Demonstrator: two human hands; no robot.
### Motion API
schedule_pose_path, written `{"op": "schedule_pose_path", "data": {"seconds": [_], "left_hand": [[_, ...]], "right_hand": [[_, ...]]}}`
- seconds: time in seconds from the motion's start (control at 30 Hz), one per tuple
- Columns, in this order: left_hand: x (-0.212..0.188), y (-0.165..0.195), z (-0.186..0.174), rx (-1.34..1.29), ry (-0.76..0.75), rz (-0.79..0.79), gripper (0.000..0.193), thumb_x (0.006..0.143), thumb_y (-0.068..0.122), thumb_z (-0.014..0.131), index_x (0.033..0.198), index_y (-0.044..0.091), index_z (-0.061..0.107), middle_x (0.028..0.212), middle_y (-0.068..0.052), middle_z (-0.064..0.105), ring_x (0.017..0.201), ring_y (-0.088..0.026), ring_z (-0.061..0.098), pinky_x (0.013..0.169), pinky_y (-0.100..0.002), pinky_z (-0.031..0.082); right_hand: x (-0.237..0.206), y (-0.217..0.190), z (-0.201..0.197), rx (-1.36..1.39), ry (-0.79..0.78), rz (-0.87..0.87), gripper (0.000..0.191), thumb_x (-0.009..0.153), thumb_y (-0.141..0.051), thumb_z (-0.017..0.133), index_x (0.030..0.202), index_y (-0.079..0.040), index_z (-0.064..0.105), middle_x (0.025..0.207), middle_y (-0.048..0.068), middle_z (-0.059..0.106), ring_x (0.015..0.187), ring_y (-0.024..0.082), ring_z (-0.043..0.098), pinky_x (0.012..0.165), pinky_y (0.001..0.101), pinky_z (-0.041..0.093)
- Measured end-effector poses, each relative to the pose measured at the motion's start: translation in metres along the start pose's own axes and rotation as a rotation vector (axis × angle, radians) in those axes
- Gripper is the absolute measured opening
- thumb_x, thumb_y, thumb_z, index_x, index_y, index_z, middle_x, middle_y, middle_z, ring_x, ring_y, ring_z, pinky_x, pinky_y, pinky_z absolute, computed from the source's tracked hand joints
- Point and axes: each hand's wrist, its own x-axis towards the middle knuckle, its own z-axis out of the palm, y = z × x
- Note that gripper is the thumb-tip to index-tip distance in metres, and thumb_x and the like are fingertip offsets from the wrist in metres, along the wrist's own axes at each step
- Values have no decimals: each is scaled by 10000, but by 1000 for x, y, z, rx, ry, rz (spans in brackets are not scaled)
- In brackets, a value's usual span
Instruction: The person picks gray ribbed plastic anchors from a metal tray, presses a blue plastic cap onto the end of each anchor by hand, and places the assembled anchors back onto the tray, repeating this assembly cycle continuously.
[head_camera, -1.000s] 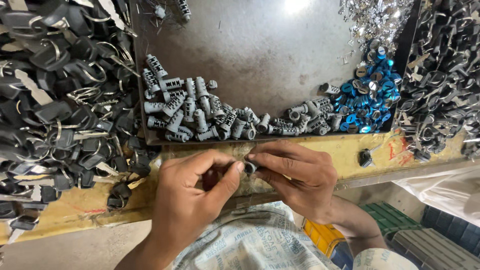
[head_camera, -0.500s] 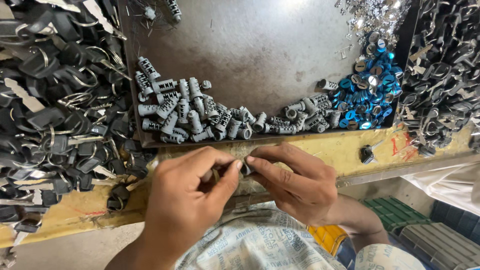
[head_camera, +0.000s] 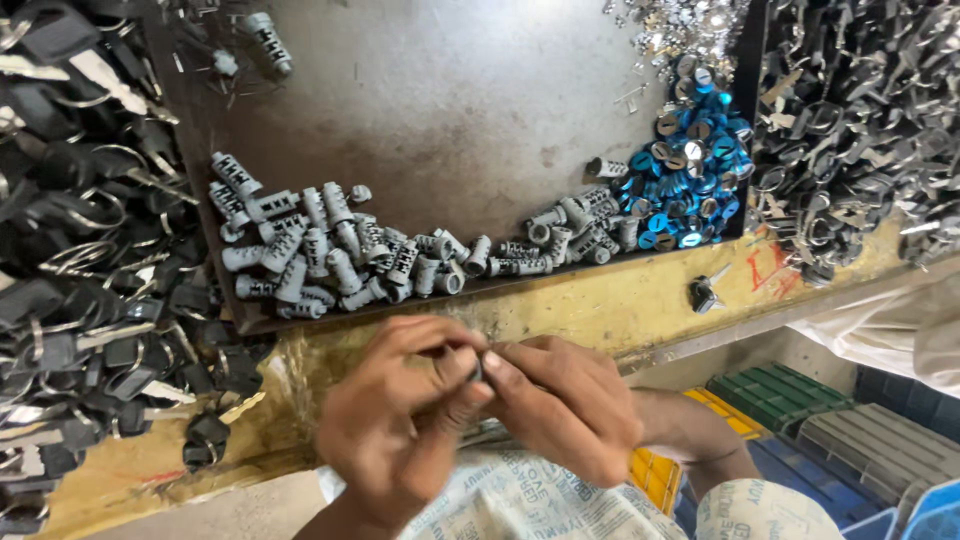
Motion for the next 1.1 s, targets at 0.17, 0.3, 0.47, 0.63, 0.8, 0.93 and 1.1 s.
{"op": "schedule_pose_path", "data": {"seconds": [0.17,0.3,0.47,0.63,0.8,0.93,1.1], "left_hand": [[-11,-15,1,-261,70,-457,71,940,-26,726,1011,-31,724,981,-168,784,864,-201,765,754,-300,635],[-24,-22,4,-54,129,-328,105,935,-65,712,1037,-39,716,974,-146,770,842,-175,772,747,-271,632],[-33,-29,4,39,132,-260,126,937,-72,709,1062,-57,707,971,-150,758,847,-172,758,774,-263,630],[-30,-30,3,83,137,-212,134,919,-63,735,1049,-54,706,964,-148,768,838,-174,745,746,-253,612],[-29,-31,2,-39,151,-225,145,904,-85,729,1043,-55,700,961,-154,763,828,-182,741,713,-255,612],[-31,-31,-2,-32,132,-204,120,927,-105,709,1032,-46,699,939,-142,769,803,-171,729,711,-255,608],[-28,-30,0,-102,155,-239,141,915,-115,707,1041,-51,705,932,-157,760,820,-187,740,717,-272,623]], "right_hand": [[16,34,-50,156,-529,22,284,766,-17,796,998,107,691,935,186,755,654,228,708,497,325,533],[34,95,-82,-465,-208,363,138,1133,-127,727,1034,-39,766,895,66,726,707,115,680,489,229,482],[38,138,-99,-791,-537,212,115,984,-151,825,1031,-48,802,854,99,672,736,180,619,591,321,471],[50,139,-71,-922,-605,241,111,1013,-43,786,915,4,767,848,122,691,699,217,625,511,333,476],[68,119,-25,-527,-448,99,204,878,113,667,1045,35,752,962,160,729,856,269,692,651,359,582],[71,108,-25,-387,-466,104,286,870,128,648,1134,47,723,1059,170,735,939,282,710,763,380,602],[71,114,-32,-392,-462,176,224,963,50,719,1185,78,706,995,158,713,844,249,697,689,351,578]]}}
